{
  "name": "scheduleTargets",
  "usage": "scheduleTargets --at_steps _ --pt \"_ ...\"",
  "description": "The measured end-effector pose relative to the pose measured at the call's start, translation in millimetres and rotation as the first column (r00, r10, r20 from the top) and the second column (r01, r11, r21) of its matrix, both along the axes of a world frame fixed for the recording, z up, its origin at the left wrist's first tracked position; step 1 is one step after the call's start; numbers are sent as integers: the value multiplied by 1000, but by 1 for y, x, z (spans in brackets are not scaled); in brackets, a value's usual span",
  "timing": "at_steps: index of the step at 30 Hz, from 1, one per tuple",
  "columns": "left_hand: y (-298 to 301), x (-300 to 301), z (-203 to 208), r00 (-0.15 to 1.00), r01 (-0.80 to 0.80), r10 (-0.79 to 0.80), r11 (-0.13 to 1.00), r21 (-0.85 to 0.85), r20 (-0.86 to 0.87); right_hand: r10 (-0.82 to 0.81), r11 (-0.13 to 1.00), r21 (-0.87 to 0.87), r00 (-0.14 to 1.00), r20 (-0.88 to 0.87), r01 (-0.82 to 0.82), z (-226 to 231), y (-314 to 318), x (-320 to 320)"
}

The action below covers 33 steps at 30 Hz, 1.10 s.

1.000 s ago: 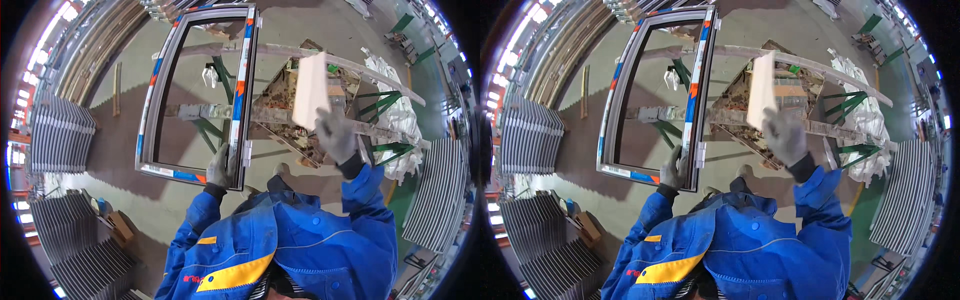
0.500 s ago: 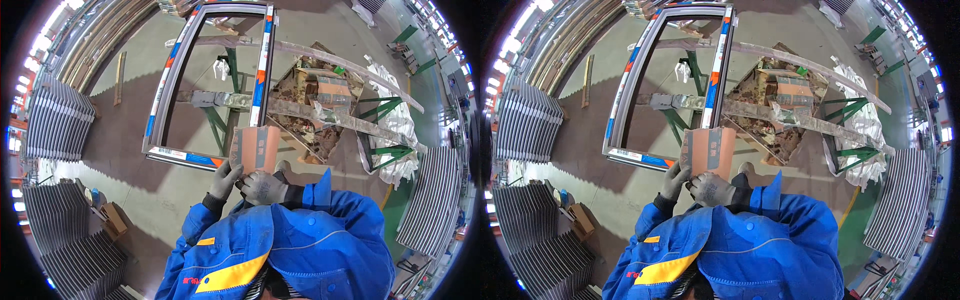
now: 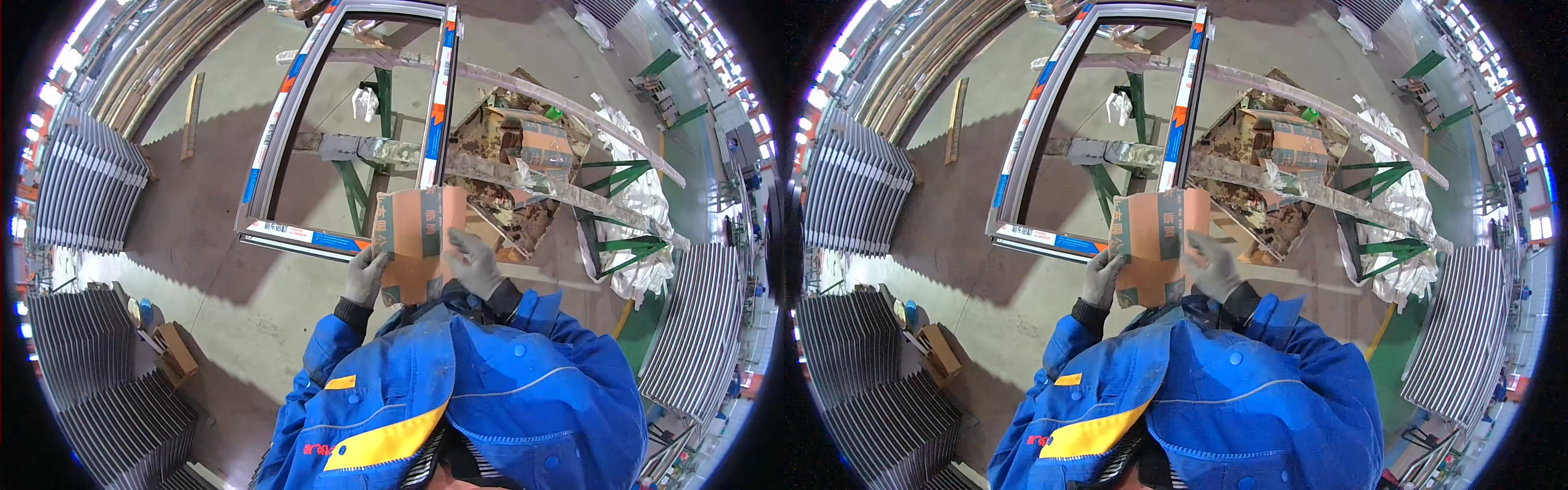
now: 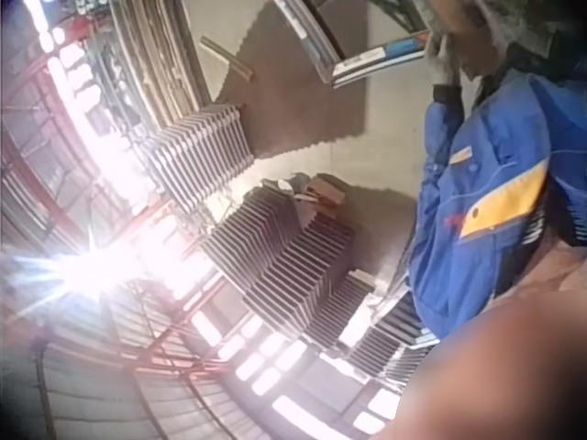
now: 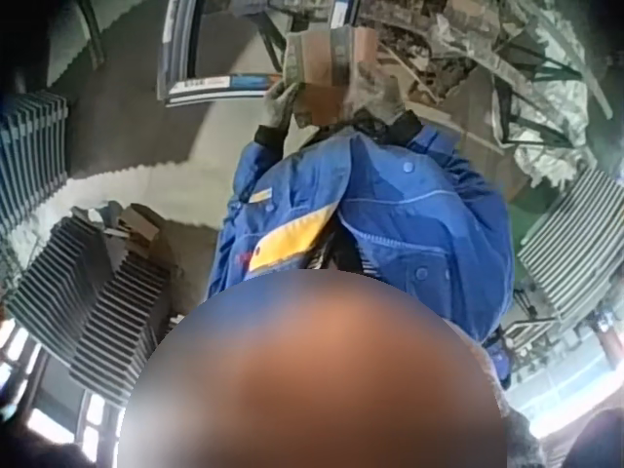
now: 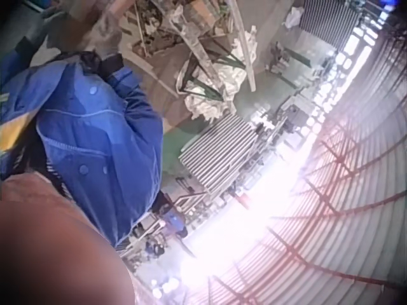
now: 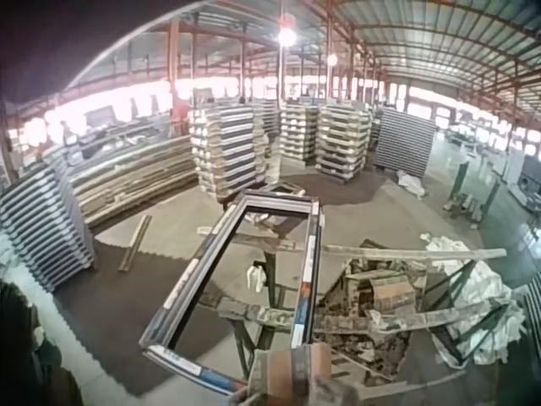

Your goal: Applying protective padding and adhesive tape to the edges and corners of a large metal window frame for transport.

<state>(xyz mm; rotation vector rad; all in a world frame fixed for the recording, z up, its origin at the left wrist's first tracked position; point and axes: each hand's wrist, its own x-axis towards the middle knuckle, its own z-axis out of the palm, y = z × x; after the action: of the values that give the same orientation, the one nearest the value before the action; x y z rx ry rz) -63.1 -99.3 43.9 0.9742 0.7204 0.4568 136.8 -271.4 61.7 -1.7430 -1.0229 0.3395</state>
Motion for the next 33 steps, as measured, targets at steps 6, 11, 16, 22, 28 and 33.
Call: scheduleTargets --at_steps 6,11,16,22,28,33 --pt "0 2 1 999 38 -37 998 43 -27 -71 905 -426 985 -156 -2 -143 -41 66" --pt "-5 -8 7 1000 11 -9 999 48 -29 -105 989 -151 706 -700 -3 -151 -23 68" --pt "-9 -35 -10 997 -31 32 999 31 -64 -254 967 -204 471 -845 154 -106 -3 56" --pt "-13 -43 7 987 -65 94 976 207 -131 -283 951 -133 607 -742 280 -89 -10 56" --pt "-5 -2 92 894 282 353 34 959 -276 -313 915 -159 402 -861 372 -124 -28 60" --pt "-29 44 80 849 511 125 58 858 -514 -178 974 -97 428 -886 204 -174 -41 71"
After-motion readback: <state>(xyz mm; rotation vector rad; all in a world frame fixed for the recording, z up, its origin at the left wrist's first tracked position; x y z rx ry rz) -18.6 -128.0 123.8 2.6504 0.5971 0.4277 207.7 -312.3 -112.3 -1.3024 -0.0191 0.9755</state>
